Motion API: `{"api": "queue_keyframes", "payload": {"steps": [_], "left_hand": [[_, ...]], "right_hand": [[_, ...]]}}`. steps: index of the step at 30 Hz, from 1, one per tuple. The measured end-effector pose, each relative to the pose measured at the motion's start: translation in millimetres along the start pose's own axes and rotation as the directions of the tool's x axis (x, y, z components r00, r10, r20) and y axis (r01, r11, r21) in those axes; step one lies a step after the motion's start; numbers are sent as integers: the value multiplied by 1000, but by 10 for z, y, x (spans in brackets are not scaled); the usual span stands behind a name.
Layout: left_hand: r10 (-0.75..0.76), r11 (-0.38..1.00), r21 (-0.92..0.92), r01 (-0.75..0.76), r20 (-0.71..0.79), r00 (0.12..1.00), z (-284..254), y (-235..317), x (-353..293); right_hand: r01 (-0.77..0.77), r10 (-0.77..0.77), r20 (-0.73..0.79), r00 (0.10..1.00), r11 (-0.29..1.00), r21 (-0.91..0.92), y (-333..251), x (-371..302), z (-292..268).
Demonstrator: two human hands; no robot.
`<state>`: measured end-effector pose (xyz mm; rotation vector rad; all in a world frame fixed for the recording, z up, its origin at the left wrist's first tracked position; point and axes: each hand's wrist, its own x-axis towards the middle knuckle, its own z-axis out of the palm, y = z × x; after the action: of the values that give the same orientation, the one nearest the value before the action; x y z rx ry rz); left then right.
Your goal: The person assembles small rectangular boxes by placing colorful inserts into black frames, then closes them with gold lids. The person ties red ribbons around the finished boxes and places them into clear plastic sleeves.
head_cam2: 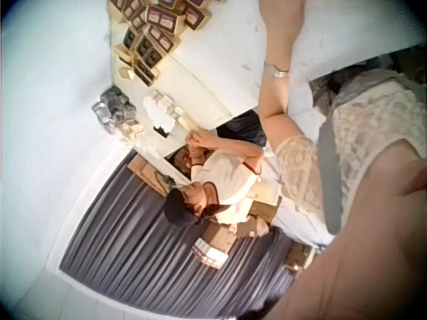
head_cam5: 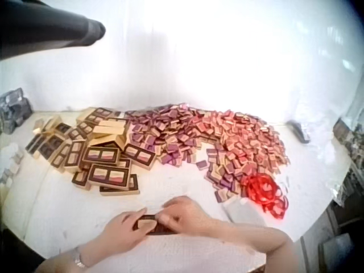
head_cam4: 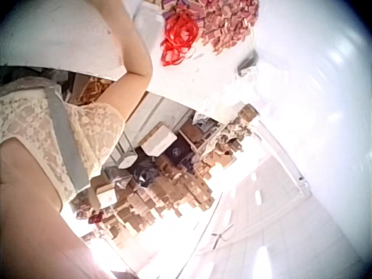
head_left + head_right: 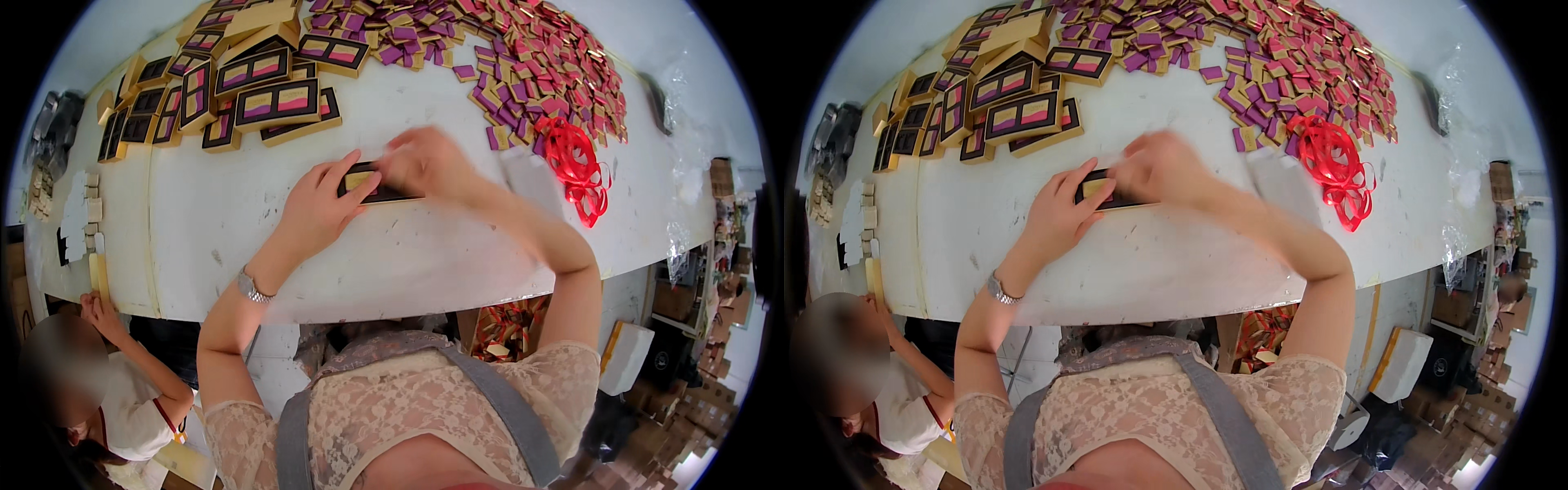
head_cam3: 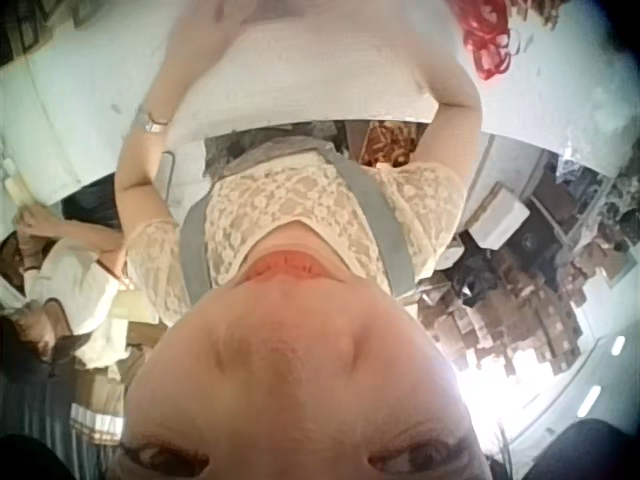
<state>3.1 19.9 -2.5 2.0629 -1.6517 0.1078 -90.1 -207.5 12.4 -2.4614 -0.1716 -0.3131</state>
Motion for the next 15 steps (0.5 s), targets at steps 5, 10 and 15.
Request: {"api": "queue_keyframes", "payload": {"steps": [5, 10, 15], "left_hand": [[-43, 999, -17, 43, -18, 999, -22, -61, 119], [-100, 995, -21, 99, -35, 994, -31, -150, 106], [-104, 992, -80, 101, -35, 994, -56, -153, 143]], "right_hand": [[-291, -110, -478, 871, 669, -684, 2158, 874, -1184], [-204, -142, -303, 942, 473, -857, 2584, 1379, -1190], [-264, -167, -400, 901, 521, -812, 2641, 1293, -1073]]}}
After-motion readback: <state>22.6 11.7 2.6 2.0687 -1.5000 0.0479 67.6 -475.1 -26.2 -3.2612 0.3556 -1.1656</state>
